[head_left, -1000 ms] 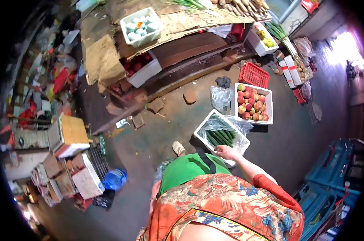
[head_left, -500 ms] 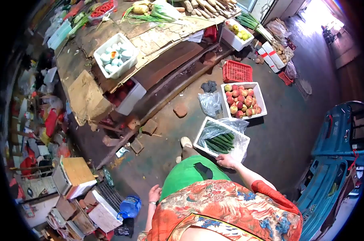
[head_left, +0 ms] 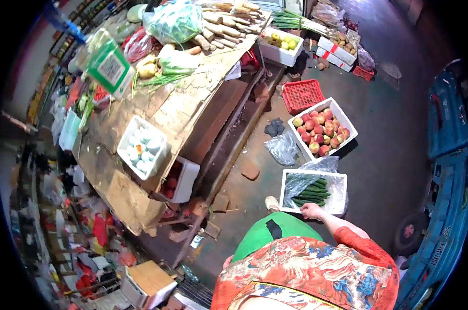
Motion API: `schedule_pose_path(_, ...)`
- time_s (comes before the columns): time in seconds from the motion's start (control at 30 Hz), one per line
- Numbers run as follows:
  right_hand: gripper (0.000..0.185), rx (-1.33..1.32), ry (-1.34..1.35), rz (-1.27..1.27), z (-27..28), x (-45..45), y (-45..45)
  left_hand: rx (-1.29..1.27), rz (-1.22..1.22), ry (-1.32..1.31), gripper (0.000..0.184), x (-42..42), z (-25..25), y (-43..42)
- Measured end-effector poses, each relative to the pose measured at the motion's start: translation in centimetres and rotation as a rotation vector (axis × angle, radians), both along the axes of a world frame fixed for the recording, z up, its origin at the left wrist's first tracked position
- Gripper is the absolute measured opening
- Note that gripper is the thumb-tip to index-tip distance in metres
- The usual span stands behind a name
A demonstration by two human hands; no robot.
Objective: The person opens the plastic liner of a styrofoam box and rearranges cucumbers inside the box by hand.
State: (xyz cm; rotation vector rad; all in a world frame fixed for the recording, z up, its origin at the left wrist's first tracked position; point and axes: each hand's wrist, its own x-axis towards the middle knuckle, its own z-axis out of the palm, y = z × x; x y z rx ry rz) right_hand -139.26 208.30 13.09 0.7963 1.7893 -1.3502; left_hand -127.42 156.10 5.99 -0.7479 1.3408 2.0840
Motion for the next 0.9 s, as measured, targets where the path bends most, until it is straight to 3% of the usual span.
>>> schedule_pose_path(0.1, 0.025, 0.028, -0.056, -0.017, -1.3, -1.6, 0.5, -0.178, -0.027, -0.162, 0.036, -8.1, 8.0, 2.6)
schedule_pose_path(0.17, 0.024, 0.033, 0.005, -0.041, -1.2, -2.9, 0.9, -0.253, -0.03, -0.239, 0.035, -12.1, 10.7, 4.9)
schedule_pose_path(0.3, 0.023, 0.049, 0.131, -0.019, -2.8, -6.0, 2.3, -0.355, -0.097, -0.1, 0.036, -16.5, 13.8, 7.5)
schedule_pose_path(0.37, 0.025, -0.006, 0.082, -0.135, -3.0, -7.7, 2.8, -0.565, -0.335, -0.006, 0.035, -19.7, 16.2, 8.6)
schedule_pose_path(0.43, 0.025, 0.012, 0.115, -0.209, -2.8, -9.4, 2.6, -0.592, -0.415, 0.047, 0.037, -22.4, 14.4, 7.7)
schedule_pose_path(0.5, 0.024, 0.012, 0.102, -0.293, -2.0, -10.8, 2.2, -0.777, -0.641, 0.404, 0.039, -26.3, 14.0, 7.8)
schedule_pose_path(0.57, 0.023, 0.01, 0.12, -0.359, -4.1, -11.2, 1.7, -0.802, -0.718, 0.577, 0.041, -32.6, 17.7, 10.3)
schedule_pose_path(0.63, 0.022, 0.047, 0.084, -0.326, -4.1, -12.2, 1.0, -0.836, -0.699, 0.802, 0.039, -38.8, 17.4, 11.2)
schedule_pose_path(0.77, 0.023, -0.049, 0.093, -0.394, -6.7, -14.2, -0.8, -1.077, -0.72, 1.246, 0.042, -51.5, 22.7, 15.4)
schedule_pose_path(0.9, 0.021, 0.031, 0.184, -0.345, -7.3, -17.3, -2.4, -1.323, -0.749, 1.356, 0.058, -61.7, 23.5, 18.9)
